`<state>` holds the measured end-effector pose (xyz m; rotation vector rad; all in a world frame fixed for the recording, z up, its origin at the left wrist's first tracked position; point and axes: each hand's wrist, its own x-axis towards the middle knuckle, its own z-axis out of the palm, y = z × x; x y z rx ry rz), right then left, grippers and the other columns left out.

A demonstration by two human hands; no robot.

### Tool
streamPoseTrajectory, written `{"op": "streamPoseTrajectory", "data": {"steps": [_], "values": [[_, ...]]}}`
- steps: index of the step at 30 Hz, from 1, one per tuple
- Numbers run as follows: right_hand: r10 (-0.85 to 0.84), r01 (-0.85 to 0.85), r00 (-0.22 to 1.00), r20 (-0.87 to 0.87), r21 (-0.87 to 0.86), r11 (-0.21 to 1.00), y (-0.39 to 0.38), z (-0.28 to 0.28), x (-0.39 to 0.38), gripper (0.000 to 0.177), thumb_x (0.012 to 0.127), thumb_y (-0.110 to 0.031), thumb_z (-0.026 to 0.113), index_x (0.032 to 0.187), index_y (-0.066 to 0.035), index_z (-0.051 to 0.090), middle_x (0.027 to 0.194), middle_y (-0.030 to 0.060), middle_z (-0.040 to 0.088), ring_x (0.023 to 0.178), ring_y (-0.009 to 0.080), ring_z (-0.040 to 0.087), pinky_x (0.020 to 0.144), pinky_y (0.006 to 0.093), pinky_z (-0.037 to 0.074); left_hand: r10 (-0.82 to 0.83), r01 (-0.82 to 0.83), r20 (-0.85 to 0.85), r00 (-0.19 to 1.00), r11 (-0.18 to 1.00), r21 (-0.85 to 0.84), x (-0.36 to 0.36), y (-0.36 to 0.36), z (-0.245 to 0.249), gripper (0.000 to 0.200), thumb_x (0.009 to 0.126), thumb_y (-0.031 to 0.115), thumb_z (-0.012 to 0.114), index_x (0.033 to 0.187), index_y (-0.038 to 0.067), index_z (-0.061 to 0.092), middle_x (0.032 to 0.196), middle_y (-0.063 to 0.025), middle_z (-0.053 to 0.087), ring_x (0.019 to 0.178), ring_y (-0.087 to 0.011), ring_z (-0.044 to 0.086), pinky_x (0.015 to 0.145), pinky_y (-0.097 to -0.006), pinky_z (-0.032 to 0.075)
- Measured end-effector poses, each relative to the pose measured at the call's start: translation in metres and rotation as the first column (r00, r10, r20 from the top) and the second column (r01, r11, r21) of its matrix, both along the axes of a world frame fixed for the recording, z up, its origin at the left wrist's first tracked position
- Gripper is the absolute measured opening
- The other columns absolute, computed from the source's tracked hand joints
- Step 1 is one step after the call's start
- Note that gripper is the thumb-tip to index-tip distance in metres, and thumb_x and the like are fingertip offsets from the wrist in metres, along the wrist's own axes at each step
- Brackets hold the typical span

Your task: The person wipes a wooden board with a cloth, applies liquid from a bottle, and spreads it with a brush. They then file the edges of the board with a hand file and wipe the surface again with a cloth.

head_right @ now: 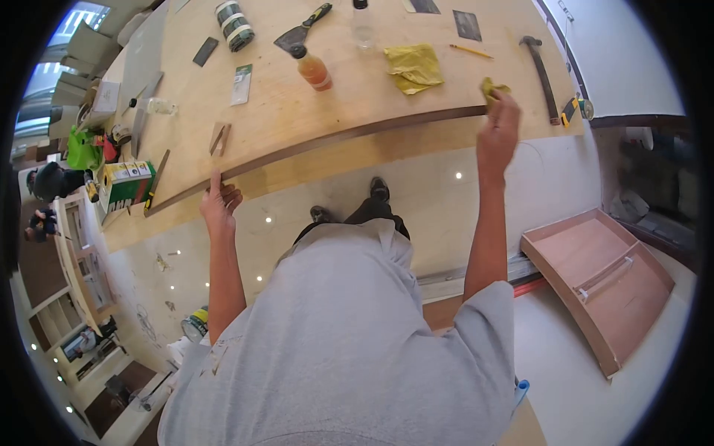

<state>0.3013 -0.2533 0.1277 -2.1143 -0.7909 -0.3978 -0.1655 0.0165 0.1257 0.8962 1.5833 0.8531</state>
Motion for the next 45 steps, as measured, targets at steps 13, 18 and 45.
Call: {"op": "streamPoseTrajectory", "data": {"steps": [13,18,45], "values": [[0.592,-0.461,0.787,0.175,-0.47,0.752,0.237,-0.021,-0.338,0.075,0.105,-0.043,0.06,0.159,0.004,0.038,0.145,0.022,0.046,0.147,0.0413,0.039,0.127,0.0631,0.02,-0.221,0.224,0.196,0.955,0.975,0.007,-0.07,0.027,-0.034,0.044,0.103,0.045,0.073,0.114,0.002,0.068,0.101,-0.0113,0.075,0.081,-0.0186,0.073,0.072,-0.0333,0.061],[0.761,-0.612,0.617,0.199,-0.486,0.624,0.313,-0.029,-0.458,0.079,0.101,-0.034,0.066,0.16,0.007,0.033,0.142,0.0259,0.045,0.143,0.0442,0.04,0.125,0.0619,0.025,-0.09,0.1,0.107,0.99,0.99,-0.097,-0.201,-0.026,-0.083,0.035,0.104,0.029,0.07,0.125,0.001,0.069,0.104,-0.0081,0.073,0.086,-0.0144,0.071,0.074,-0.0295,0.058],[0.726,-0.485,0.587,0.358,-0.562,0.67,0.287,-0.026,-0.389,0.065,0.098,-0.034,0.066,0.148,0.002,0.046,0.129,0.0181,0.053,0.13,0.0337,0.053,0.128,0.0622,0.024,0.05,0.85,-0.919,0.391,0.363,0.381,-0.17,0.093,0.015,0.072,0.087,0.024,0.085,0.151,0.011,0.055,0.147,-0.0184,0.056,0.139,-0.0377,0.05,0.123,-0.0587,0.032]]}}
